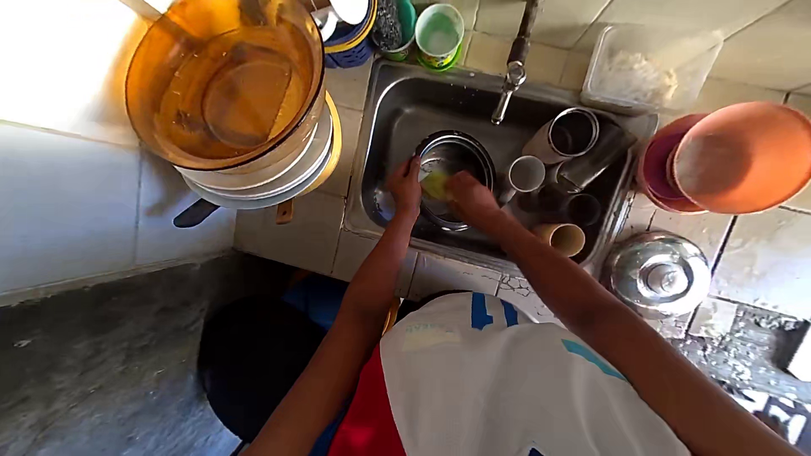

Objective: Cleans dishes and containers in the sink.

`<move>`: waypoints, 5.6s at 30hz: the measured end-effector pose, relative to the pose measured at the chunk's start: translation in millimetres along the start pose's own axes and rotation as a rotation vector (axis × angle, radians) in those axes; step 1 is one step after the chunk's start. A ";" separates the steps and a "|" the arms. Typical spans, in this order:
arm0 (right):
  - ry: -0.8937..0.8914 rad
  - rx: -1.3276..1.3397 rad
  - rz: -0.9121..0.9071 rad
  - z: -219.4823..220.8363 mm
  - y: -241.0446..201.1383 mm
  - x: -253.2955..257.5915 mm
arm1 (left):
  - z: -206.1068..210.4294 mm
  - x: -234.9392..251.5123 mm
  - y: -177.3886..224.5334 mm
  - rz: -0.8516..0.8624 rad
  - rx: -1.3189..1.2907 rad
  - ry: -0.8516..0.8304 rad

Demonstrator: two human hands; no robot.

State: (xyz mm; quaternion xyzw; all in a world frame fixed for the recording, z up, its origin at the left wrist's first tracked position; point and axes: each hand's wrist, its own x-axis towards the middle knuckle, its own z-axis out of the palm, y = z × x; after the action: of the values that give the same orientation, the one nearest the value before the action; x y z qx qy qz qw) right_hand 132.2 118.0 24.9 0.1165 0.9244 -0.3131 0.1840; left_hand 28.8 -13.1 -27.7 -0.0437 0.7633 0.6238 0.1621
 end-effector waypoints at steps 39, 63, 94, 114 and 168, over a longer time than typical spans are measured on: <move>-0.003 0.822 0.216 21.5 -47.5 45.2 | -2.3 -5.0 27.8 0.003 -0.007 0.069; 0.114 -0.092 0.362 24.3 45.0 99.1 | -15.3 14.9 21.4 0.046 0.355 0.144; 0.517 0.167 -0.448 16.8 -9.6 -6.7 | -15.1 -22.7 35.7 0.093 0.128 -0.206; 0.429 1.409 0.542 57.7 -7.6 -2.1 | -18.8 -74.1 69.4 -0.407 -0.436 0.361; 0.824 0.995 0.222 -70.4 105.3 -298.1 | 86.1 -220.4 45.7 -0.317 0.002 -0.898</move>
State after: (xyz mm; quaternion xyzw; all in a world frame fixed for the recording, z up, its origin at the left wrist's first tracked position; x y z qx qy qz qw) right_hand 418.0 213.6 143.5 0.3927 0.6467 -0.6122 -0.2297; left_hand 241.1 50.2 67.2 0.1145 0.6022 0.5477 0.5694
